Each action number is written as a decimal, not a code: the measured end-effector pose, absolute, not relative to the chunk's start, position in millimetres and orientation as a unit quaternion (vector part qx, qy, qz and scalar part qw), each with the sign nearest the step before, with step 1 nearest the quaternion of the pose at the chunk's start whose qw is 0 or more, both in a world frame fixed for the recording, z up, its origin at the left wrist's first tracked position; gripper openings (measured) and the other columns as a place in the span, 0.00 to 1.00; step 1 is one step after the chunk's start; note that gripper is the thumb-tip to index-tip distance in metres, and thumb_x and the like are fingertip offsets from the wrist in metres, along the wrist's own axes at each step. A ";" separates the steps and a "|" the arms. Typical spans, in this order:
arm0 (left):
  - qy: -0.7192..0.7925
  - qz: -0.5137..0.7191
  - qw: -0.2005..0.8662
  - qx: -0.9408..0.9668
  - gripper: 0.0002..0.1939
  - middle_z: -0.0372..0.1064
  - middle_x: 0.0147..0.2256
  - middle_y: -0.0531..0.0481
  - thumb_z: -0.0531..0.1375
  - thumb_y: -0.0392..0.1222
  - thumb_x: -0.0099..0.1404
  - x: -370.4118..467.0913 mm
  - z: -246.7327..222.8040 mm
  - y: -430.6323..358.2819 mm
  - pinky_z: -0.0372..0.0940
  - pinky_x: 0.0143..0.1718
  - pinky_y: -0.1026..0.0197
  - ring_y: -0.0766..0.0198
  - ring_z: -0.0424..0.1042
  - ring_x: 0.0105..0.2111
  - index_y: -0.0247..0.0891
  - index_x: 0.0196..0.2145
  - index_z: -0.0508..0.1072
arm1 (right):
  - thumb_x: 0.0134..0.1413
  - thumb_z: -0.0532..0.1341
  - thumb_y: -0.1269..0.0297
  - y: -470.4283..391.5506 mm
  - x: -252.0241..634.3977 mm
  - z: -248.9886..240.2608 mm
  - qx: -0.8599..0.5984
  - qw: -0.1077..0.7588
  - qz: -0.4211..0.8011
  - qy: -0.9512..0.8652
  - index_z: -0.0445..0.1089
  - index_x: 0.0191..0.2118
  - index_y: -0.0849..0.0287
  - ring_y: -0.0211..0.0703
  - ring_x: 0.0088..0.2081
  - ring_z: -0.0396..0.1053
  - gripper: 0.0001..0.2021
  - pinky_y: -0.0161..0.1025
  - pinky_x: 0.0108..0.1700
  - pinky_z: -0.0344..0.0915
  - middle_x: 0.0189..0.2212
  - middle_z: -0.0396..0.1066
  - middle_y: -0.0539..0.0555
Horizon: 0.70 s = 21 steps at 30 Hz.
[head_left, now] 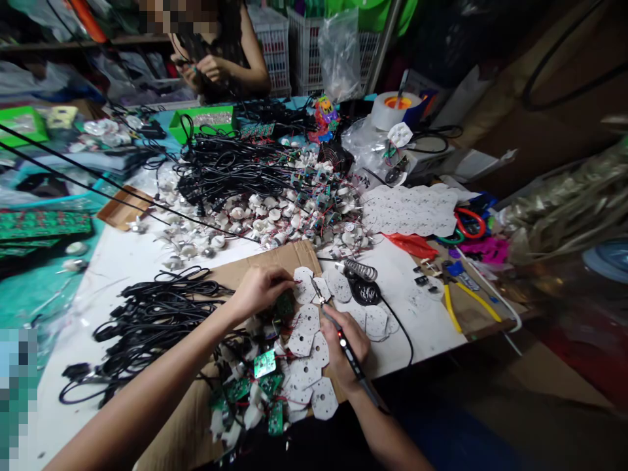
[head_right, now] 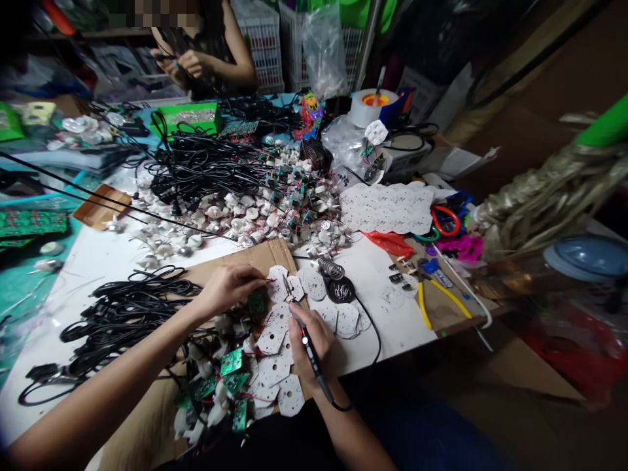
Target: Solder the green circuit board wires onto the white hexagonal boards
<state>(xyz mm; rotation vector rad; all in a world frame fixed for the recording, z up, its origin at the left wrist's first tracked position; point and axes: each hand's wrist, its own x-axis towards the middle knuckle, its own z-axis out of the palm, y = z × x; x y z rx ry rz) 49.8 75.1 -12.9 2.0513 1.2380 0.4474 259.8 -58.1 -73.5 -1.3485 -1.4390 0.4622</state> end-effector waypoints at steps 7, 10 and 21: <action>0.476 0.143 0.207 0.843 0.08 0.73 0.36 0.46 0.63 0.41 0.68 52.4 -22.7 71.5 0.66 0.39 0.59 0.60 0.73 0.37 0.39 0.35 0.82 | 0.69 0.60 0.68 -57.8 260.3 -74.1 -0.570 0.520 0.187 -0.608 0.76 0.54 0.54 0.44 0.36 0.81 0.13 0.41 0.42 0.79 0.37 0.82 0.54; 0.459 0.137 0.181 0.859 0.08 0.74 0.40 0.45 0.61 0.39 0.67 51.5 -26.6 71.0 0.66 0.41 0.57 0.58 0.74 0.39 0.39 0.34 0.82 | 0.69 0.60 0.68 -57.5 260.6 -72.8 -0.567 0.512 0.185 -0.618 0.76 0.55 0.54 0.44 0.36 0.81 0.13 0.41 0.41 0.79 0.39 0.82 0.54; 0.460 0.129 0.226 0.849 0.08 0.75 0.37 0.46 0.61 0.32 0.60 57.1 -22.7 77.1 0.67 0.39 0.59 0.60 0.74 0.36 0.38 0.28 0.80 | 0.68 0.60 0.70 -58.4 259.5 -67.1 -0.544 0.495 0.198 -0.648 0.75 0.55 0.54 0.43 0.35 0.81 0.14 0.40 0.40 0.79 0.40 0.83 0.54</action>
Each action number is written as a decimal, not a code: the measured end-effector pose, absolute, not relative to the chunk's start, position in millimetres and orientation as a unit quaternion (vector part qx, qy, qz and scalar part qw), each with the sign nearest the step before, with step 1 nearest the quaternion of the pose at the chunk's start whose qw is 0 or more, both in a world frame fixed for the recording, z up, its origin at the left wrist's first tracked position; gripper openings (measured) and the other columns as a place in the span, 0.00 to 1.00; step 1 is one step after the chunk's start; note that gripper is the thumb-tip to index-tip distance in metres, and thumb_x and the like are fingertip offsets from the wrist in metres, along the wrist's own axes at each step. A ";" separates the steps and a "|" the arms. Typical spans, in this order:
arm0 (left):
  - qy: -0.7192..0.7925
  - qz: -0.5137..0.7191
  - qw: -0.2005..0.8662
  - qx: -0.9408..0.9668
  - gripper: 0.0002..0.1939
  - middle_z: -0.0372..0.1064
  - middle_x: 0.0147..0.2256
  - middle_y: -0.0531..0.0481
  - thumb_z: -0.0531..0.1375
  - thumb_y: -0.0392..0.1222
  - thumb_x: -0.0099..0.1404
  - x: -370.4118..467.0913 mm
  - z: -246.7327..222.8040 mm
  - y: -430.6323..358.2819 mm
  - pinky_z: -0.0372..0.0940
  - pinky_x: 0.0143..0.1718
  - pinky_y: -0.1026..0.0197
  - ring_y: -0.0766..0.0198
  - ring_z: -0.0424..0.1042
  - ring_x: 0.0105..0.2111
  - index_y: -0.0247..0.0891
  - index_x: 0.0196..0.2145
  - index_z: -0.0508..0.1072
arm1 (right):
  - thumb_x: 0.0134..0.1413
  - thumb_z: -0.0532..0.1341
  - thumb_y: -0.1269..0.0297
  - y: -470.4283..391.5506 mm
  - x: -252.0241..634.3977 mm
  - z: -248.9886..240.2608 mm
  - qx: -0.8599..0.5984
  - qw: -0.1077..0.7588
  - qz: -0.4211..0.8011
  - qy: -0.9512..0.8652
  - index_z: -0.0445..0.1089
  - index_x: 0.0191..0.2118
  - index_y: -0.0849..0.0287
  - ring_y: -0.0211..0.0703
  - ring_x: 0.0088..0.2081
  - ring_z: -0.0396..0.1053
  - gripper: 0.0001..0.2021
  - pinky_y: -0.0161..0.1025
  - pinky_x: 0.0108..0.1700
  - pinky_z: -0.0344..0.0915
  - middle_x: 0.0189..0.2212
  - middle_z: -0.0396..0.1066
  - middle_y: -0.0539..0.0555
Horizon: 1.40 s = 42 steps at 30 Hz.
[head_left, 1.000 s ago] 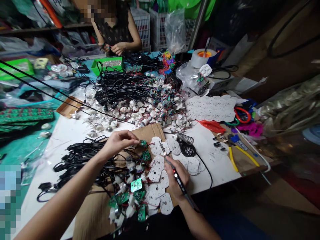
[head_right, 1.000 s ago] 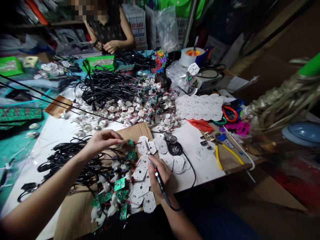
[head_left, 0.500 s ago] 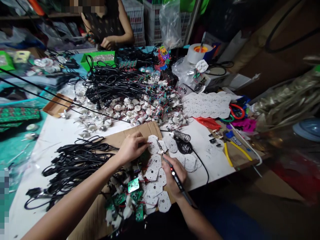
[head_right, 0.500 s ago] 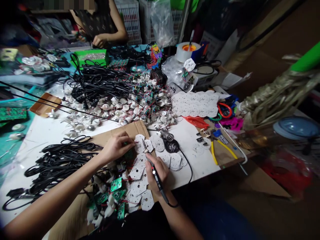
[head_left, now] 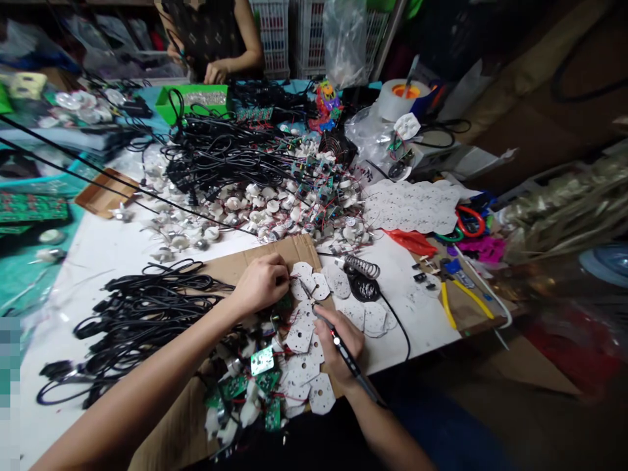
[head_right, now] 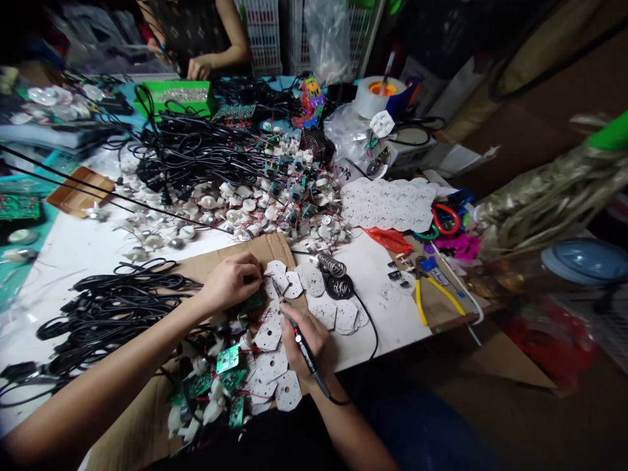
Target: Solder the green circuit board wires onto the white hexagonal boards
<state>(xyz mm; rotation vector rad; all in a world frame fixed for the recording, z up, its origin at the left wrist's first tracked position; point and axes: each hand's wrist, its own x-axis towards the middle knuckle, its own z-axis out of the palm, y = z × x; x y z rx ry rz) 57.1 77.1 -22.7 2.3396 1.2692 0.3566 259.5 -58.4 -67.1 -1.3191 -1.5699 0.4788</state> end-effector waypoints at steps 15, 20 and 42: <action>0.467 0.103 0.212 0.852 0.07 0.75 0.35 0.45 0.61 0.32 0.58 61.2 -21.8 79.8 0.66 0.37 0.60 0.60 0.73 0.33 0.37 0.26 0.80 | 0.68 0.59 0.69 -57.0 257.6 -63.0 -0.551 0.484 0.213 -0.645 0.76 0.54 0.53 0.43 0.33 0.82 0.14 0.40 0.40 0.81 0.37 0.83 0.53; 0.463 0.106 0.210 0.854 0.07 0.75 0.35 0.45 0.61 0.32 0.59 60.5 -25.6 80.0 0.66 0.37 0.59 0.60 0.73 0.34 0.37 0.27 0.80 | 0.69 0.58 0.69 -57.0 256.7 -63.6 -0.556 0.479 0.217 -0.644 0.77 0.54 0.54 0.43 0.32 0.81 0.13 0.40 0.39 0.81 0.35 0.82 0.53; 0.473 0.125 0.226 0.842 0.08 0.76 0.38 0.43 0.62 0.36 0.65 59.1 -25.3 77.6 0.68 0.41 0.56 0.57 0.75 0.37 0.36 0.32 0.81 | 0.68 0.59 0.71 -61.3 261.6 -71.5 -0.553 0.513 0.204 -0.624 0.76 0.55 0.54 0.44 0.33 0.81 0.15 0.40 0.36 0.80 0.36 0.81 0.54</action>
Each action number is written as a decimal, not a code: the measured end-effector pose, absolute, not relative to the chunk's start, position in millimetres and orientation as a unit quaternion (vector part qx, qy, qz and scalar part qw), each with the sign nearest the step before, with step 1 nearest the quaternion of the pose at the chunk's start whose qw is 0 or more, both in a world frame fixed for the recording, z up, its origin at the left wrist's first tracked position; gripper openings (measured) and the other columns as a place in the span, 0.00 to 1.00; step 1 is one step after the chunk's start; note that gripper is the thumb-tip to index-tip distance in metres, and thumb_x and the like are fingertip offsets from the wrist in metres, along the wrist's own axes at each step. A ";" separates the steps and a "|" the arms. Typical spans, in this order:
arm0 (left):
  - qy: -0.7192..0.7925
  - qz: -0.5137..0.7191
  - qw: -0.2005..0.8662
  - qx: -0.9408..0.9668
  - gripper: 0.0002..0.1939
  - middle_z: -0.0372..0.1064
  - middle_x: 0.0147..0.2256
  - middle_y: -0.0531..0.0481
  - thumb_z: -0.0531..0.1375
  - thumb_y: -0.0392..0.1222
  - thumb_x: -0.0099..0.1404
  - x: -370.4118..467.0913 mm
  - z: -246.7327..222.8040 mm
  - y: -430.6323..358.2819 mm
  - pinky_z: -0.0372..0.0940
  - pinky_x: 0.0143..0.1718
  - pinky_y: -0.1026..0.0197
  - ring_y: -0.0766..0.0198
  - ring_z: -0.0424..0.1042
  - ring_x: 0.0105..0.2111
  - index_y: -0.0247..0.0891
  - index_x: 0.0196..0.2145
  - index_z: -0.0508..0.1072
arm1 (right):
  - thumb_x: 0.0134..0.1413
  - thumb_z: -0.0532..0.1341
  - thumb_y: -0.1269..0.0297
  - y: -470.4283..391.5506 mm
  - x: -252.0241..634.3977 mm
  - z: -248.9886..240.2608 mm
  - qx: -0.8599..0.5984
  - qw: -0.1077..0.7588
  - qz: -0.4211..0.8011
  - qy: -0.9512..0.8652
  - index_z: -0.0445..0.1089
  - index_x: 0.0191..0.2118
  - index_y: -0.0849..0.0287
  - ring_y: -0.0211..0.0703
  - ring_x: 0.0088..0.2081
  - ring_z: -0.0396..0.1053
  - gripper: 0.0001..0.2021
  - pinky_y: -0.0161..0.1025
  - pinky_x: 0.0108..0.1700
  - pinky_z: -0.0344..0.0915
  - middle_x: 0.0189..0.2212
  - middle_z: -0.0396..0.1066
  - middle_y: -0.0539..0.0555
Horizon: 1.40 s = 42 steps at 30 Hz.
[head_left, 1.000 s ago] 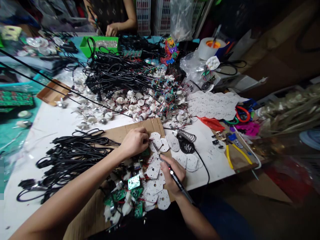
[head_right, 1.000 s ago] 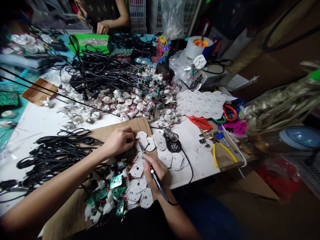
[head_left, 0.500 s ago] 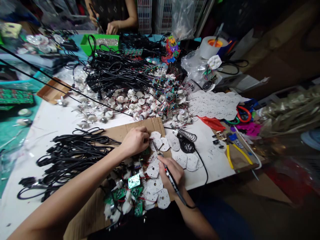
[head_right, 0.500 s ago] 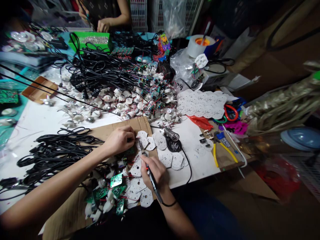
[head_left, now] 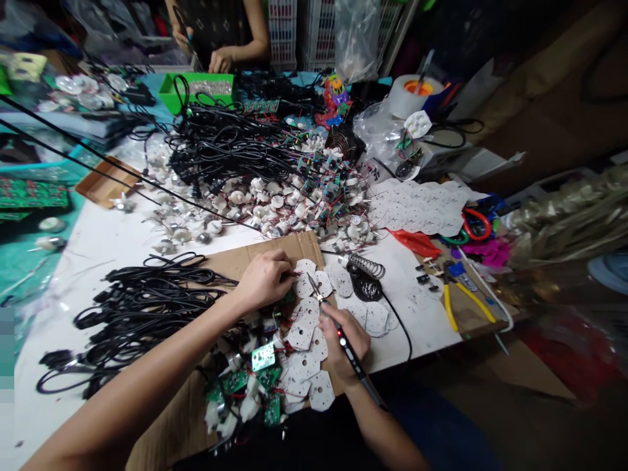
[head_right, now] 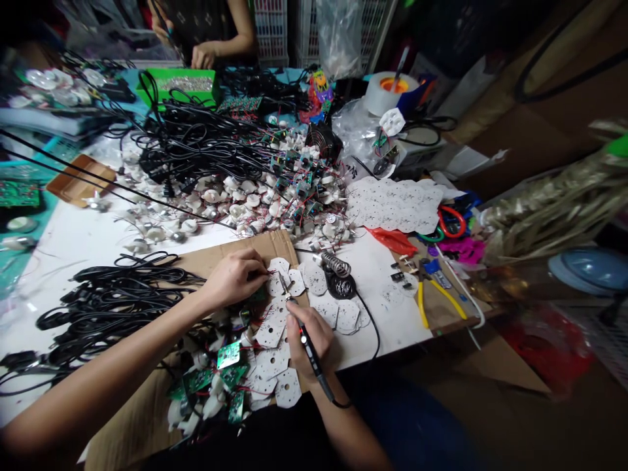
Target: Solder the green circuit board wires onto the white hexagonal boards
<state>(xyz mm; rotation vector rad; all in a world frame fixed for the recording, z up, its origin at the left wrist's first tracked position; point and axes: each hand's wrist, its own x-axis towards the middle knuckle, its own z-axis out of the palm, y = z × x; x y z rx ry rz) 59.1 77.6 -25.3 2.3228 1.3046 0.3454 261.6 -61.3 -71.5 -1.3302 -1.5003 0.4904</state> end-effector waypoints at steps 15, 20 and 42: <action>0.444 0.163 0.120 0.873 0.15 0.71 0.40 0.42 0.53 0.38 0.75 39.7 2.6 63.1 0.65 0.41 0.54 0.55 0.67 0.40 0.40 0.47 0.80 | 0.69 0.58 0.69 -59.2 259.6 -62.3 -0.563 0.520 0.209 -0.607 0.77 0.53 0.55 0.43 0.33 0.81 0.13 0.39 0.38 0.79 0.34 0.81 0.54; 0.445 0.161 0.156 0.867 0.16 0.73 0.35 0.46 0.55 0.36 0.73 34.5 -0.4 63.7 0.66 0.36 0.59 0.59 0.71 0.35 0.38 0.55 0.76 | 0.68 0.60 0.70 -59.1 259.1 -64.2 -0.560 0.526 0.213 -0.604 0.76 0.53 0.55 0.42 0.34 0.81 0.13 0.39 0.39 0.78 0.35 0.81 0.53; 0.427 0.092 0.169 0.884 0.08 0.73 0.33 0.46 0.60 0.32 0.67 54.4 -21.1 76.9 0.65 0.40 0.59 0.58 0.71 0.37 0.37 0.32 0.78 | 0.67 0.59 0.72 -55.2 258.6 -61.4 -0.536 0.507 0.210 -0.642 0.76 0.53 0.55 0.43 0.36 0.80 0.14 0.40 0.41 0.79 0.38 0.82 0.54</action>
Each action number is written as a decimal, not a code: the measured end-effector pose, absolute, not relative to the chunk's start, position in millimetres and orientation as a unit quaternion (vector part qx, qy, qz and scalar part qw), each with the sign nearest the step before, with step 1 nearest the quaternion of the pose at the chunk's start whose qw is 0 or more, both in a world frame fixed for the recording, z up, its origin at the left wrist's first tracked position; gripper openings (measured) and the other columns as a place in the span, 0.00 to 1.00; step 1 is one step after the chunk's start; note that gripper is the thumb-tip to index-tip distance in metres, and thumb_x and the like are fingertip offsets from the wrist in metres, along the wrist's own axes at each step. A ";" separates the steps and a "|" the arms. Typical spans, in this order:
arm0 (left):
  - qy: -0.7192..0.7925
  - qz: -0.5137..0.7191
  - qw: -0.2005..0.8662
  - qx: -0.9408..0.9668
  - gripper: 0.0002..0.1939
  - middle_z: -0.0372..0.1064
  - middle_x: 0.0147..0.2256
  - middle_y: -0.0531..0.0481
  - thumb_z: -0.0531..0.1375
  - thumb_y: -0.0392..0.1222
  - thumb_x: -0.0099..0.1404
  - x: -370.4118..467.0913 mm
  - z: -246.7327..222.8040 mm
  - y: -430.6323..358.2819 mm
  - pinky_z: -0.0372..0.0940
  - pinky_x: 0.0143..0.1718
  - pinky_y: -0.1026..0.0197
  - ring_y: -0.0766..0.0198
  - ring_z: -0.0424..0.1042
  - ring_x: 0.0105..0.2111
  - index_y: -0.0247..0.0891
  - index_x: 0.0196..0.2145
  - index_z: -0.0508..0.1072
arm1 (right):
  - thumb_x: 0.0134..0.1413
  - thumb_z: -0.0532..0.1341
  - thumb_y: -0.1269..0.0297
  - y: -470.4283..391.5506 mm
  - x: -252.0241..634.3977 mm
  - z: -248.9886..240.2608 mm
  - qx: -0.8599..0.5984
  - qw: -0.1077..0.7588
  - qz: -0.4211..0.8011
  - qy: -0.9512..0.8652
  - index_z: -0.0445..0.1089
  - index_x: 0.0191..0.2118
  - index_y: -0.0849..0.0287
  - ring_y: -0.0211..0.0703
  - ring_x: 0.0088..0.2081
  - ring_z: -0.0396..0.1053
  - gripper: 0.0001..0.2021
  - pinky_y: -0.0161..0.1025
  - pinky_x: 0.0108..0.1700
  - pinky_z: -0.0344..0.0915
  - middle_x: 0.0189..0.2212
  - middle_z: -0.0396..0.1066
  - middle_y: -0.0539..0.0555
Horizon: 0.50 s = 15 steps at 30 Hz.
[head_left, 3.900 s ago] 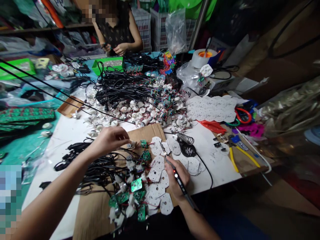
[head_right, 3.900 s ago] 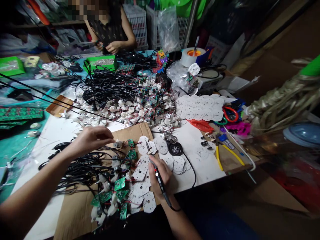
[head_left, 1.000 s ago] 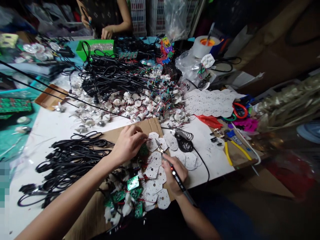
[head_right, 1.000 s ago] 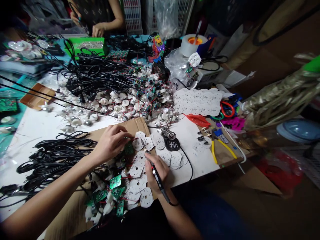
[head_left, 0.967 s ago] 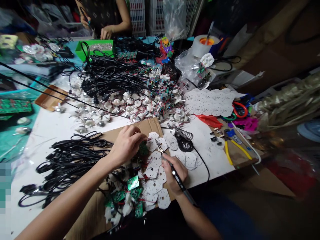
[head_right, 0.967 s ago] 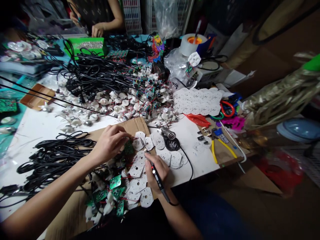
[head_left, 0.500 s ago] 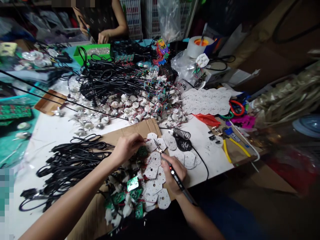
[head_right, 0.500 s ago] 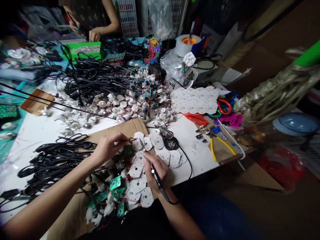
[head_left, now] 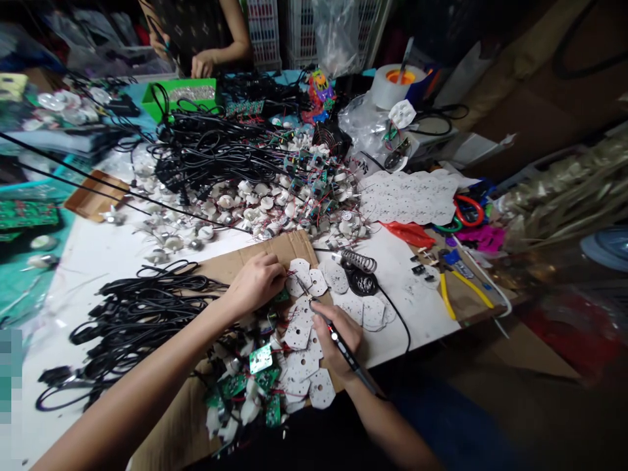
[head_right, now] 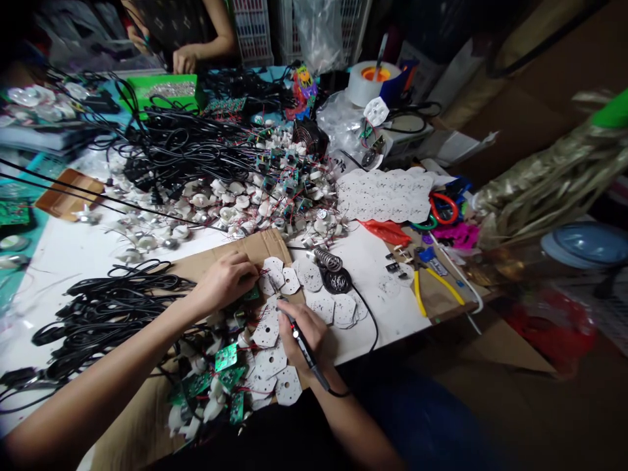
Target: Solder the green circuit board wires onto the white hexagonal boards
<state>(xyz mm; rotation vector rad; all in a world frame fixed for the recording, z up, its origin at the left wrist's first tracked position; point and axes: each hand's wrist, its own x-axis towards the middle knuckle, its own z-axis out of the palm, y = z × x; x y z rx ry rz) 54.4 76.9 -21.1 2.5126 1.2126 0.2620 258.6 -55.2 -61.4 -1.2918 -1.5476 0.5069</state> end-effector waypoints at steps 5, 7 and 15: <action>0.443 0.080 0.175 0.876 0.08 0.73 0.33 0.46 0.61 0.31 0.65 57.3 -18.0 77.6 0.65 0.39 0.59 0.58 0.70 0.36 0.37 0.30 0.78 | 0.67 0.59 0.73 -53.9 257.5 -57.4 -0.532 0.503 0.221 -0.644 0.76 0.54 0.55 0.43 0.37 0.81 0.14 0.39 0.42 0.80 0.39 0.82 0.54; 0.444 0.078 0.174 0.876 0.08 0.73 0.33 0.46 0.60 0.31 0.65 58.0 -17.3 77.7 0.65 0.39 0.59 0.58 0.71 0.36 0.36 0.30 0.78 | 0.67 0.59 0.73 -53.6 257.0 -58.8 -0.529 0.503 0.225 -0.645 0.76 0.54 0.54 0.42 0.37 0.81 0.15 0.39 0.42 0.80 0.39 0.82 0.54; 0.442 0.073 0.163 0.879 0.08 0.72 0.32 0.46 0.60 0.31 0.65 57.6 -18.3 78.5 0.65 0.38 0.60 0.58 0.70 0.36 0.37 0.30 0.78 | 0.67 0.59 0.72 -52.3 256.5 -65.3 -0.528 0.496 0.217 -0.654 0.76 0.55 0.54 0.43 0.37 0.82 0.16 0.39 0.42 0.80 0.40 0.83 0.54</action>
